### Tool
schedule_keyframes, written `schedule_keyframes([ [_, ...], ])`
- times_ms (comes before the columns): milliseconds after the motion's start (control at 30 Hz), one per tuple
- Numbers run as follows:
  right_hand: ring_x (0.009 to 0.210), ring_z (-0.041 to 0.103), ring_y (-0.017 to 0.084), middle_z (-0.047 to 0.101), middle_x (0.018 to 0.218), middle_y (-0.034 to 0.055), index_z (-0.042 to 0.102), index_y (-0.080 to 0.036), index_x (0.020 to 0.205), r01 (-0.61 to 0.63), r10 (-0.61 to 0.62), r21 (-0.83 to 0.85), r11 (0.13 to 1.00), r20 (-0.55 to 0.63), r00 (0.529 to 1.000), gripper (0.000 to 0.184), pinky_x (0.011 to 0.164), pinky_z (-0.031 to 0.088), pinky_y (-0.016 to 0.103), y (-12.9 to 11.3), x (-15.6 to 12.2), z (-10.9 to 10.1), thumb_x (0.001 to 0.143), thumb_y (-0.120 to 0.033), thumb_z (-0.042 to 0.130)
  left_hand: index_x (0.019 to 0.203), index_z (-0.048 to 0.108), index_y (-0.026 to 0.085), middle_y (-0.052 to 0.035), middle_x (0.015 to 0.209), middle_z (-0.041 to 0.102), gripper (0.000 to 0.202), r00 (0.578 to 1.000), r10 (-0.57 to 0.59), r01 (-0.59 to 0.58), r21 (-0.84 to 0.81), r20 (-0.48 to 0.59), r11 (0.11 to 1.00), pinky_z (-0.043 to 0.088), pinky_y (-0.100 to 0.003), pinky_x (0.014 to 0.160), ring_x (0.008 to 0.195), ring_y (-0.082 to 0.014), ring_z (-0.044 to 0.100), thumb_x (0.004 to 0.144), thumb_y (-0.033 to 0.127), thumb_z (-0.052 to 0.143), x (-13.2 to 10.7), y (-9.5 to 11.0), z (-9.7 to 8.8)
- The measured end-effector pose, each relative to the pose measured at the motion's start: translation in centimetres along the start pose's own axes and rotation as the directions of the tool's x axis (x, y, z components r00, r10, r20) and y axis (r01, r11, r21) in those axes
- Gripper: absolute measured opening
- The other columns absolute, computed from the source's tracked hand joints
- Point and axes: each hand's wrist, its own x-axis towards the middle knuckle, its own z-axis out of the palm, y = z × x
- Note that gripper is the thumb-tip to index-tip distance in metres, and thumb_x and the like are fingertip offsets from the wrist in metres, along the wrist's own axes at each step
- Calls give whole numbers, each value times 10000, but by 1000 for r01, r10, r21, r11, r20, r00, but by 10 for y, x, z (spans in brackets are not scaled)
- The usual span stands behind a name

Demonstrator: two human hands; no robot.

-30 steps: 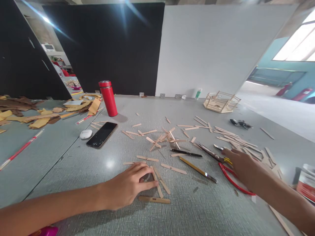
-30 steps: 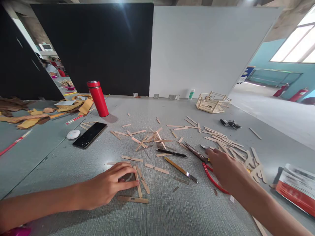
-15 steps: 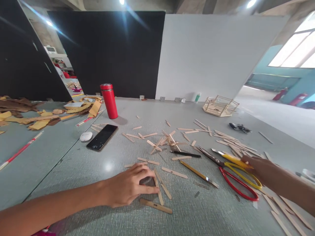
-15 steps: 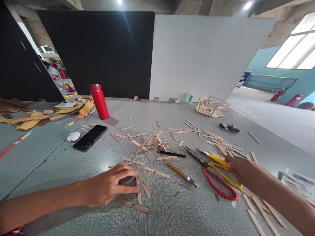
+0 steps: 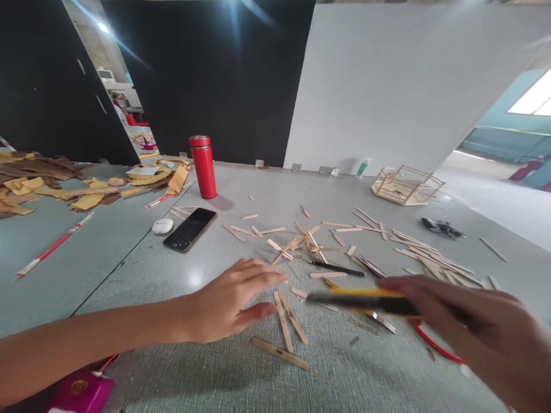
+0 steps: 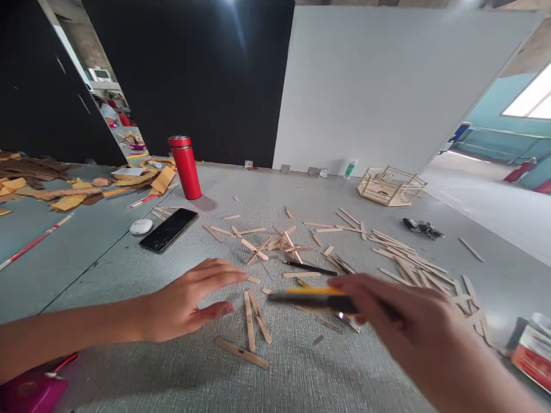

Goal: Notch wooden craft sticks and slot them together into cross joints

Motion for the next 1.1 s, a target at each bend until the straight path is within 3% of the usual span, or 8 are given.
schedule_keyframes([
  [133,597,700,147,809,836,3,767,-330,999,233,-261,129,964,280,924,262,558,507,265,-57,5,21,1040,-419,525,1317,653,212,-90,1224,732,464,984,-53,78,-141,172,987,535,-371,950,1160,-252,656,970,519,637,18,19,-11],
  [267,471,488,111,655,639,-23,692,-263,864,-98,-54,377,921,373,926,325,458,386,255,-80,14,39,1031,-483,521,929,751,157,-35,843,762,407,941,-72,183,-317,331,930,480,-202,577,759,-154,700,1042,473,521,27,28,-9],
  [400,549,451,109,571,780,-23,630,-245,1008,-395,-59,722,568,514,855,465,474,407,239,-77,7,62,904,-697,596,927,721,164,-20,841,747,400,965,-29,112,-309,262,944,518,-230,728,785,-147,693,1065,452,479,31,25,-6],
  [567,579,488,121,520,643,-43,612,-223,861,-388,31,583,714,527,849,378,533,401,245,-70,0,78,959,-587,592,864,702,180,-28,825,731,248,990,1,20,-153,140,988,424,-406,1023,860,-201,676,990,384,638,27,16,-1],
  [700,481,615,169,673,653,10,613,-211,1078,-564,177,559,608,597,782,508,396,418,248,-50,6,70,963,-689,485,1041,656,154,-105,980,728,279,997,-72,73,-24,29,997,467,-456,984,988,-243,664,1073,264,401,8,0,3],
  [867,378,441,95,550,473,-65,628,-223,927,-490,294,632,600,395,870,354,403,400,224,-34,6,68,934,-577,649,1299,627,239,-134,1548,487,311,977,35,-42,25,208,999,364,-552,1182,1439,-337,442,1014,336,549,-18,-14,13],
  [967,491,617,167,738,733,50,635,-202,1164,-582,340,708,400,475,811,494,433,500,284,-41,-1,80,955,-642,555,1513,470,358,-96,1715,200,517,925,89,-125,75,369,989,208,-652,1237,1557,-395,224,1020,503,527,-23,-12,18],
  [1100,433,544,114,628,582,-35,614,-211,934,-627,332,642,442,532,779,377,409,453,229,-55,-18,103,878,-567,726,1573,389,345,-113,1732,69,599,903,99,-137,63,419,989,152,-653,1248,1574,-400,93,1021,549,503,-22,-7,20],
])
